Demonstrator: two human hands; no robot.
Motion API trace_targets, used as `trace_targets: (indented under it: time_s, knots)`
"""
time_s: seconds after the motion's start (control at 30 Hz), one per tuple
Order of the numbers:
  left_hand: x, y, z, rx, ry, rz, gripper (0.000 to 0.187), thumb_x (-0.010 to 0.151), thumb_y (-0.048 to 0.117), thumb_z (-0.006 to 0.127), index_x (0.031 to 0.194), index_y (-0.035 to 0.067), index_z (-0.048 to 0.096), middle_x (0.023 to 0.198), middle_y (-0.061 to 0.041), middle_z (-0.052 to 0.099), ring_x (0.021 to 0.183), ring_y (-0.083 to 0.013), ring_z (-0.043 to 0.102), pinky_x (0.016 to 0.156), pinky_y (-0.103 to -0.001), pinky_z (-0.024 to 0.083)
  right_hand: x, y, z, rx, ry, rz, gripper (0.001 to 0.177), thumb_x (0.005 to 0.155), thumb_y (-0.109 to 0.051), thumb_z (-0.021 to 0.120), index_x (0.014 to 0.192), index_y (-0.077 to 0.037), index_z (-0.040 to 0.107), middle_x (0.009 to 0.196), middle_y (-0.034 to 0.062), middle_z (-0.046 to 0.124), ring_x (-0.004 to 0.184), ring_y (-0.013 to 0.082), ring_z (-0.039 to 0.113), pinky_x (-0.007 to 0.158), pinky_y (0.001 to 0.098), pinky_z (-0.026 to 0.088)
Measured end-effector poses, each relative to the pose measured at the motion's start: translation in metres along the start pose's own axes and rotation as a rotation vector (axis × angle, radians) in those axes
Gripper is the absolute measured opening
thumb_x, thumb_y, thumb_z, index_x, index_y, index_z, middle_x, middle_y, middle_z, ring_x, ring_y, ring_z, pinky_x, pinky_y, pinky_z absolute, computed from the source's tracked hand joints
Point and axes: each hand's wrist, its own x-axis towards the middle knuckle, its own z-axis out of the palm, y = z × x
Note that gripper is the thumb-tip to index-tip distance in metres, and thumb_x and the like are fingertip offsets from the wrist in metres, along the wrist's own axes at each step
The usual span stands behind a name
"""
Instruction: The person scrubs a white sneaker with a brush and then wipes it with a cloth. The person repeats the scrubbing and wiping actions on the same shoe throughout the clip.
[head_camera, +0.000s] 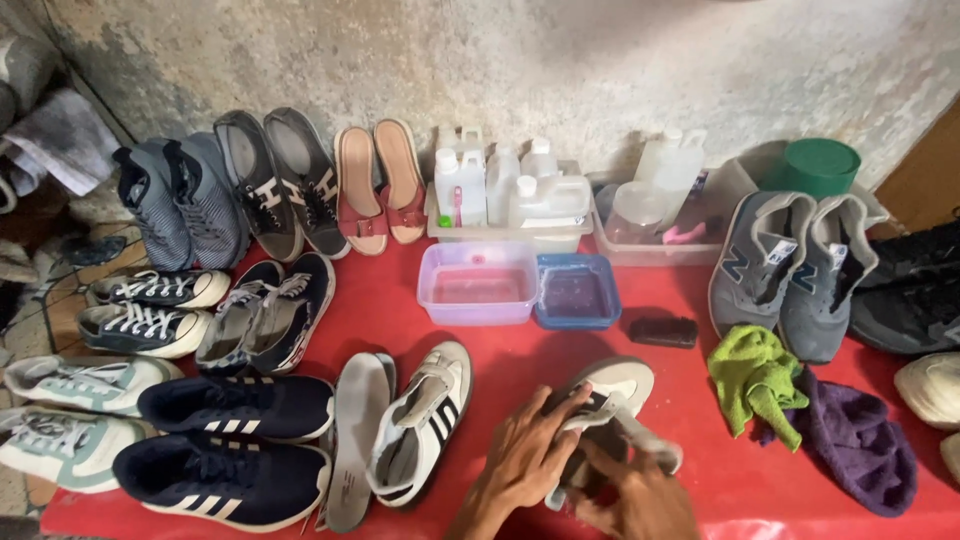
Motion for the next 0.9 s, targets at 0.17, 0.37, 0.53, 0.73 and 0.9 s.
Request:
trace_targets:
  time_s: [0.17,0.37,0.53,0.73,0.9]
  knots:
    - [0.003,0.001,0.005,0.063,0.056,0.066,0.062,0.098,0.033,0.049,0.158,0.04,0.037,0.135,-0.019,0.05,0.107,-0.0464,0.059,0.083,-0.058,0.049,0.003,0.009,0.026,-0.093,0.154,0.077,0.083,0.068,-0.064,0.086,0.14,-0.053,0.046,0.165,-0.0006,0.012,0.079,0.0347,0.077,0.056,0.0513,0.069]
    - [-0.005,0.005,0.007,0.064,0.042,0.069,0.063,0.097,0.032,0.049,0.159,0.038,0.037,0.129,-0.015,0.048,0.102,-0.0453,0.06,0.076,-0.06,0.049,0.003,0.019,0.038,-0.171,0.246,0.088,0.061,0.069,-0.073,0.079,0.121,-0.046,0.064,0.143,0.0031,0.039,0.071,0.0348,0.078,0.055,0.0503,0.07]
    - [-0.002,-0.002,0.013,0.05,0.024,0.064,0.067,0.097,0.031,0.051,0.16,0.039,0.033,0.152,-0.026,0.04,0.123,-0.05,0.051,0.097,-0.057,0.044,0.007,0.015,0.009,-0.059,0.066,0.144,0.059,0.076,-0.064,0.08,0.129,-0.047,0.061,0.147,-0.0021,0.029,0.079,0.0318,0.08,0.08,0.0582,0.068]
    - [0.0,-0.002,0.012,0.075,0.065,0.102,0.064,0.098,0.032,0.051,0.16,0.037,0.035,0.14,-0.023,0.047,0.108,-0.0491,0.058,0.084,-0.059,0.049,0.002,0.013,0.004,-0.021,0.038,0.047,0.053,0.08,-0.049,0.084,0.128,-0.039,0.063,0.152,0.0074,0.023,0.08,0.0275,0.081,0.082,0.0555,0.07]
    - [0.0,0.001,0.006,0.039,0.079,0.107,0.062,0.098,0.03,0.05,0.159,0.036,0.037,0.129,-0.02,0.049,0.101,-0.0481,0.059,0.083,-0.058,0.048,0.003,0.014,0.028,0.075,0.15,-0.115,0.056,0.074,-0.043,0.085,0.126,-0.04,0.064,0.151,0.0094,0.038,0.104,0.0328,0.068,0.073,0.0511,0.065]
